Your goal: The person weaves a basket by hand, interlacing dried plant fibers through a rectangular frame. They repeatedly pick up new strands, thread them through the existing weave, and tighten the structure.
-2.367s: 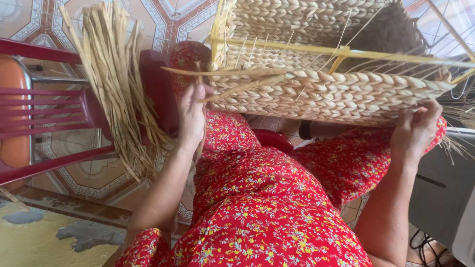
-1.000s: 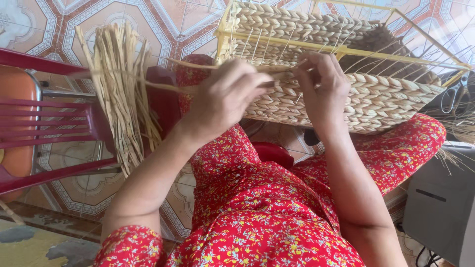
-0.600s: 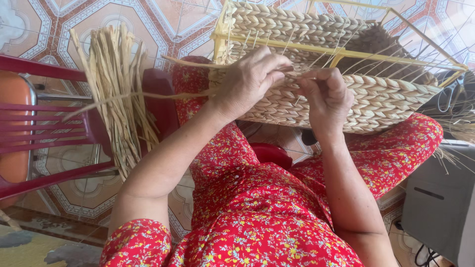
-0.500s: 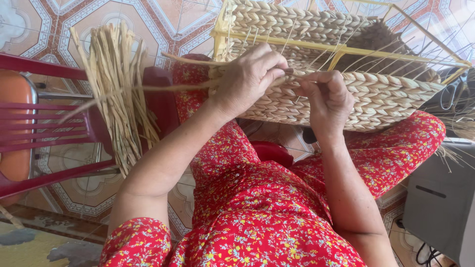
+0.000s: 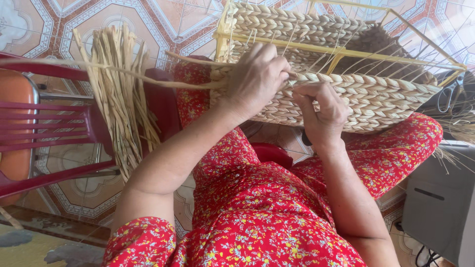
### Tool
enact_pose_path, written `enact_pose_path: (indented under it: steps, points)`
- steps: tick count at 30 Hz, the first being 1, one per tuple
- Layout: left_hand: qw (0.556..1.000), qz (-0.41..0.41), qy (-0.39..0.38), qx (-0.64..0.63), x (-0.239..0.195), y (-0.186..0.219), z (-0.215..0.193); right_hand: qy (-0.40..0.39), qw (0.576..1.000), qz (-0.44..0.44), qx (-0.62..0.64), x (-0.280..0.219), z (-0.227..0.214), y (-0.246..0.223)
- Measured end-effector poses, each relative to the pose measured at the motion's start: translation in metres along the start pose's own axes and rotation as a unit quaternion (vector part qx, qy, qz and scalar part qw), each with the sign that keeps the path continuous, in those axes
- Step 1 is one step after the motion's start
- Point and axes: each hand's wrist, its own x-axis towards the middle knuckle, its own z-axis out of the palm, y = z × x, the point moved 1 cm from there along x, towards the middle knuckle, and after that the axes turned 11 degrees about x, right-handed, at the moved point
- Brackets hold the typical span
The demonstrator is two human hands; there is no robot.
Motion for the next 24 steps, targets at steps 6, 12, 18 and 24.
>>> enact_pose_path:
  steps: [6, 12, 18, 24]
  points:
    - [0.999, 0.034, 0.007, -0.015, 0.0, -0.005, -0.011, -0.082, 0.99, 0.114, 0.036, 0.035, -0.001, 0.022]
    - [0.993, 0.102, -0.011, 0.059, -0.021, 0.003, -0.043, -0.08, 0.994, 0.056, 0.044, 0.058, 0.013, 0.038]
    - [0.979, 0.084, -0.136, 0.126, -0.011, -0.014, -0.037, 0.026, 0.996, 0.082, 0.035, 0.046, -0.002, 0.011]
    - [0.978, 0.065, -0.178, 0.085, 0.006, -0.04, -0.055, -0.058, 0.994, -0.055, -0.075, 0.042, 0.012, -0.016]
